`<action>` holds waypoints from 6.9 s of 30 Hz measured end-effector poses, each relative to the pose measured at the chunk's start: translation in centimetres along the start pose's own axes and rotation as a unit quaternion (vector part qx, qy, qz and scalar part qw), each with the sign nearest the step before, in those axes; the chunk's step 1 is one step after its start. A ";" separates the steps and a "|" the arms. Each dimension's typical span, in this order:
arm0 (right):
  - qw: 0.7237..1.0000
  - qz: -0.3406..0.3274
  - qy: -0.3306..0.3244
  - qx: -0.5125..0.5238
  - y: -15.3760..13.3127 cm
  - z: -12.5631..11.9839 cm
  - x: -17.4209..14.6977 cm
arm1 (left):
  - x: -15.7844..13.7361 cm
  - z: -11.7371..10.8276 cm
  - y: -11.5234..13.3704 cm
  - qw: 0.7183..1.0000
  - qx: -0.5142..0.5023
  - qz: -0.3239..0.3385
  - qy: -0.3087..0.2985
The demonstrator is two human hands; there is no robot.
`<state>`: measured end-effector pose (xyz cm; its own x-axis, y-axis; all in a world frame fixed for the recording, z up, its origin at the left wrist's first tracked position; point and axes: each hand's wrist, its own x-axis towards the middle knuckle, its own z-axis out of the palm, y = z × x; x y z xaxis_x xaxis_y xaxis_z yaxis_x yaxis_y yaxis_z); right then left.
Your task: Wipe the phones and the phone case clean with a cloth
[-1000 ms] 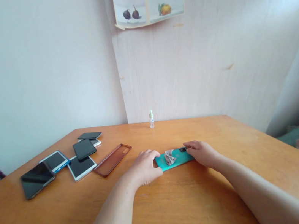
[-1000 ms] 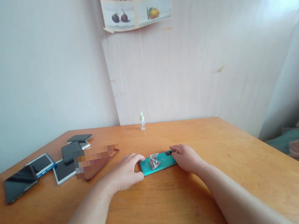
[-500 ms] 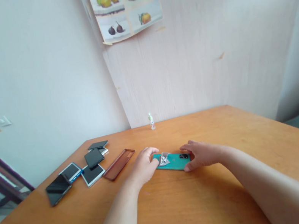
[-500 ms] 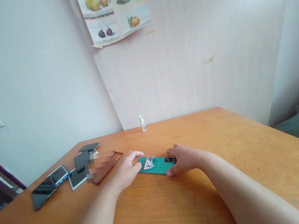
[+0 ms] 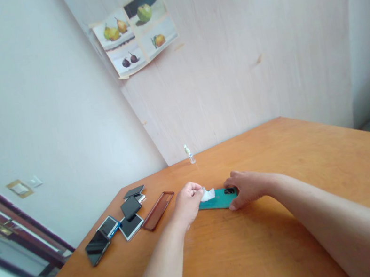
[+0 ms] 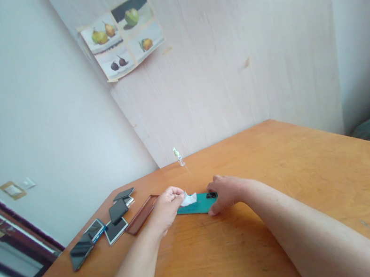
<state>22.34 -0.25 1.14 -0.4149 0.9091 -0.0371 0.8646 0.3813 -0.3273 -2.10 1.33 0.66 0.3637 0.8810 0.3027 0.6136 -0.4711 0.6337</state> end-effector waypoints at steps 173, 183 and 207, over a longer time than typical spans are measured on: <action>0.998 0.008 0.067 0.004 -0.3 0.9 0.0 | -1.4 2.1 5.3 0.937 0.230 0.073 -0.252; 0.996 0.056 0.071 0.001 -0.7 1.0 0.0 | -1.0 1.0 4.0 0.940 0.256 0.033 -0.221; 0.995 0.080 0.065 0.005 -0.4 0.8 0.1 | -0.7 -1.7 0.6 0.937 0.278 -0.066 -0.201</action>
<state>21.71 -0.41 0.56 -0.2313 0.9724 0.0320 0.9134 0.2284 -0.3369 -3.19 0.54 2.05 0.4254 0.8976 -0.1153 0.9012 -0.4085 0.1446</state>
